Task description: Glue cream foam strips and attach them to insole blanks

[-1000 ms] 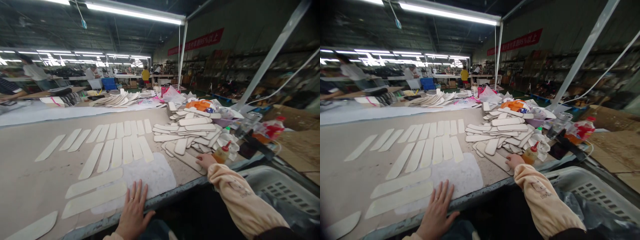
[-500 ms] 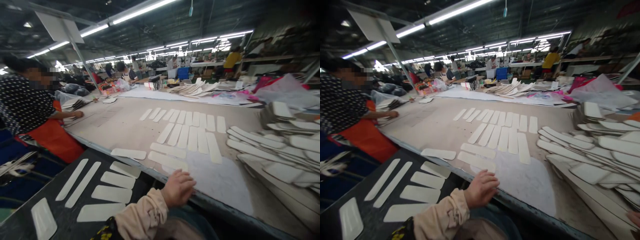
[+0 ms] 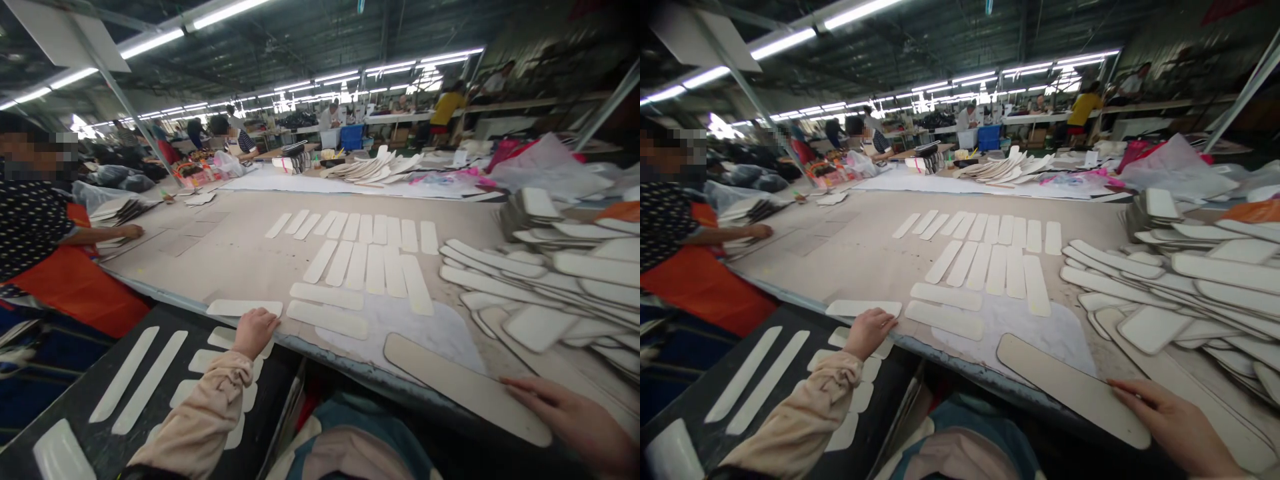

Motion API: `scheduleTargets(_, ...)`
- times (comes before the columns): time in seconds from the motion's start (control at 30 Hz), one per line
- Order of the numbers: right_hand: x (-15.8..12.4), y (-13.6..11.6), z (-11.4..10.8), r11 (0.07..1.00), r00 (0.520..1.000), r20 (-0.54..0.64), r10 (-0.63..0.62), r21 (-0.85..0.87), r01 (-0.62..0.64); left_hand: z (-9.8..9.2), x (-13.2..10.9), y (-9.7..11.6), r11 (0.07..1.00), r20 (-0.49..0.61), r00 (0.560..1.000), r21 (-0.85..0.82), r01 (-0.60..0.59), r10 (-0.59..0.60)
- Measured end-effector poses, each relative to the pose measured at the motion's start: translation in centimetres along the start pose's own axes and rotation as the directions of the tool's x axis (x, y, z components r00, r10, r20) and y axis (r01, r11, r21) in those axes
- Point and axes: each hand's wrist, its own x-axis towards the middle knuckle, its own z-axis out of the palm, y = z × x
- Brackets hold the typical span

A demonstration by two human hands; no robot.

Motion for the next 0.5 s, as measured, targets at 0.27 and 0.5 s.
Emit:
scheduleTargets(0.27, 1.4, -2.6, 2.3, 0.997, 0.987, -0.147, -0.069, -0.034, 0.064, -0.4, 1.2, 1.5, 0.995, 0.085, 0.993, 0.066, 0.073, -0.078)
scheduleTargets(0.5, -1.0, -4.6, 1.8, 0.986, 0.884, -0.446, -0.14, -0.143, 0.084, -1.9, 1.9, 1.8, 0.99, 0.022, 0.992, 0.068, 0.12, -0.122)
